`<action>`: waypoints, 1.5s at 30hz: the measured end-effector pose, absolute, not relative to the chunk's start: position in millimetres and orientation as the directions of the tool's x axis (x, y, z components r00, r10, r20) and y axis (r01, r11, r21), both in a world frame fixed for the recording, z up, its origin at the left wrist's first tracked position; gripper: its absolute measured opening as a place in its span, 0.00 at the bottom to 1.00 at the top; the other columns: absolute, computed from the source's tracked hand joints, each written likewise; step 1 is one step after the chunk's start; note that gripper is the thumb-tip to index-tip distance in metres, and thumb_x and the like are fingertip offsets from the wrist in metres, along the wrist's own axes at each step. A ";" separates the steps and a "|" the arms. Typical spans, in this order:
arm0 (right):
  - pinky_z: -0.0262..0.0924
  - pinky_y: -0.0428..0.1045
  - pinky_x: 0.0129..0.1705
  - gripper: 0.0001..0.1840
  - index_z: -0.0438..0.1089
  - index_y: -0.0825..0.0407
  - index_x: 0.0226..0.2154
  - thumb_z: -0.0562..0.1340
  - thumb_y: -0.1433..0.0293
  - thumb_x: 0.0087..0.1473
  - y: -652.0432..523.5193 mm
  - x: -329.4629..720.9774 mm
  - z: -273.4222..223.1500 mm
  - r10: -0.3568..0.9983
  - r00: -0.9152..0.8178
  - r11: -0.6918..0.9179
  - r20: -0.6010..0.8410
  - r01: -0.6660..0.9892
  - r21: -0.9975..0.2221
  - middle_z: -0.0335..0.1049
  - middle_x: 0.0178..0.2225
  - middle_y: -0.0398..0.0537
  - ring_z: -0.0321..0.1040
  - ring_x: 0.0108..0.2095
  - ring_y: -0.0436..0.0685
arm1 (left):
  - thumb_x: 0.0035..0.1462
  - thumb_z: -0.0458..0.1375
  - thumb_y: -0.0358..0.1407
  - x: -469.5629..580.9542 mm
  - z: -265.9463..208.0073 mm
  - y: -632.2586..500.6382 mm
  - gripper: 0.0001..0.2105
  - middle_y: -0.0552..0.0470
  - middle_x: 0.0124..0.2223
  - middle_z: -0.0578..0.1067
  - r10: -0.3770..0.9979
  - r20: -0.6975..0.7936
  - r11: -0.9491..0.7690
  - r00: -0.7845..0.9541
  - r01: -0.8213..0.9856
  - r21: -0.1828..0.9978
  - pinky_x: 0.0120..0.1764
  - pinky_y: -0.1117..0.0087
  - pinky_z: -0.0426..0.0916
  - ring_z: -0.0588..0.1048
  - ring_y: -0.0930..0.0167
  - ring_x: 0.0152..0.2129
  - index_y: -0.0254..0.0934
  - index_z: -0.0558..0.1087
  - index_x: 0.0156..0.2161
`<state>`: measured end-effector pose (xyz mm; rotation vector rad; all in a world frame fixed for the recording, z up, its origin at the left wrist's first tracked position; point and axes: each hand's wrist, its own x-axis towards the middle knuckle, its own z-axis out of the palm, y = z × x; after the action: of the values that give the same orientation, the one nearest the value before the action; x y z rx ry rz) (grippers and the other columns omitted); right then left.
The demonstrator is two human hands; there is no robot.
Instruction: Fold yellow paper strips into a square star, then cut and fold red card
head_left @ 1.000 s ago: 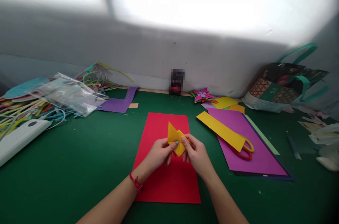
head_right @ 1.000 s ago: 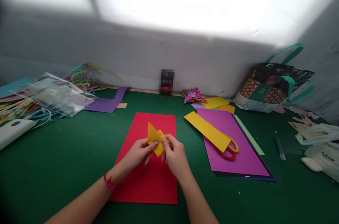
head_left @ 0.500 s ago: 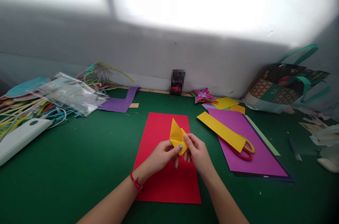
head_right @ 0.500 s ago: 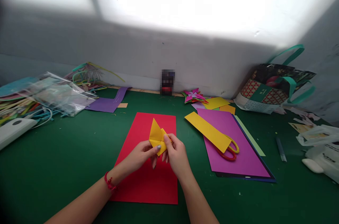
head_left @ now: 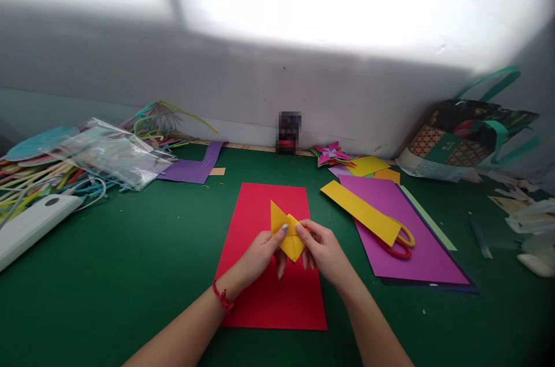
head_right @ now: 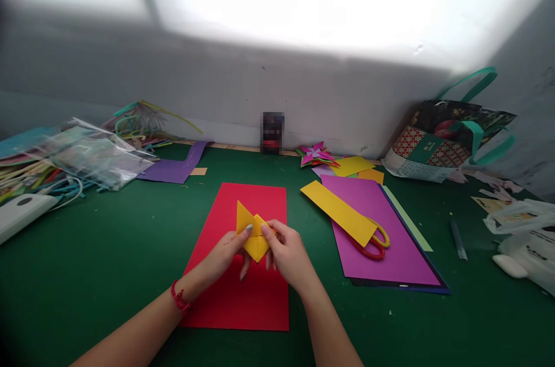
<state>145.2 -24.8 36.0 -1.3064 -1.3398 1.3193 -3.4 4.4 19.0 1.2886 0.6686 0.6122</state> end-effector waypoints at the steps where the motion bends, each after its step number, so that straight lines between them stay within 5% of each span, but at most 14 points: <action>1: 0.45 0.42 0.13 0.21 0.67 0.53 0.36 0.51 0.54 0.54 -24.8 146.4 36.3 0.986 -0.127 -0.092 -0.108 0.126 -0.988 0.59 0.14 0.37 0.54 0.11 0.46 | 0.58 0.40 0.49 -3.7 19.5 4.1 0.26 0.51 0.19 0.70 0.739 -0.119 0.180 0.663 -0.023 0.983 0.20 0.75 0.60 0.64 0.77 0.10 0.30 0.70 0.26; 8: 0.46 0.42 0.12 0.20 0.67 0.53 0.36 0.51 0.55 0.54 -23.8 145.7 31.6 0.987 -0.129 -0.085 -0.100 0.119 -0.989 0.60 0.14 0.37 0.54 0.11 0.46 | 0.58 0.38 0.50 -4.5 24.7 3.3 0.29 0.54 0.09 0.62 0.767 -0.151 0.151 0.623 0.053 0.987 0.22 0.74 0.60 0.62 0.76 0.10 0.32 0.68 0.18; 17: 0.44 0.42 0.12 0.20 0.66 0.53 0.34 0.52 0.54 0.54 -23.2 144.3 35.0 0.995 -0.050 -0.079 -0.084 0.097 -0.992 0.57 0.12 0.36 0.53 0.10 0.46 | 0.58 0.43 0.49 -3.5 18.5 1.3 0.23 0.53 0.18 0.69 0.734 -0.073 0.152 0.675 -0.058 0.987 0.24 0.74 0.62 0.67 0.75 0.14 0.32 0.69 0.28; 26: 0.37 0.42 0.12 0.21 0.67 0.54 0.30 0.54 0.53 0.52 -21.2 155.0 37.1 0.982 0.050 -0.180 -0.181 -0.029 -0.983 0.51 0.09 0.34 0.44 0.10 0.44 | 0.58 0.46 0.45 -5.2 19.2 7.3 0.14 0.52 0.26 0.70 0.837 0.034 0.078 0.547 -0.180 0.981 0.24 0.73 0.65 0.70 0.74 0.19 0.35 0.63 0.34; 45: 0.36 0.43 0.14 0.22 0.69 0.55 0.33 0.56 0.53 0.50 -17.7 151.0 29.6 0.986 -0.004 -0.169 -0.169 -0.020 -0.985 0.53 0.13 0.35 0.42 0.11 0.43 | 0.59 0.46 0.43 -7.0 17.0 9.5 0.15 0.55 0.21 0.68 0.839 -0.009 0.075 0.544 -0.099 0.992 0.24 0.73 0.63 0.68 0.75 0.16 0.34 0.64 0.29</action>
<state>151.0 -17.7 29.6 -1.3166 -1.1102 1.3444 -7.0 9.5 17.0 1.3124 0.7223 0.8044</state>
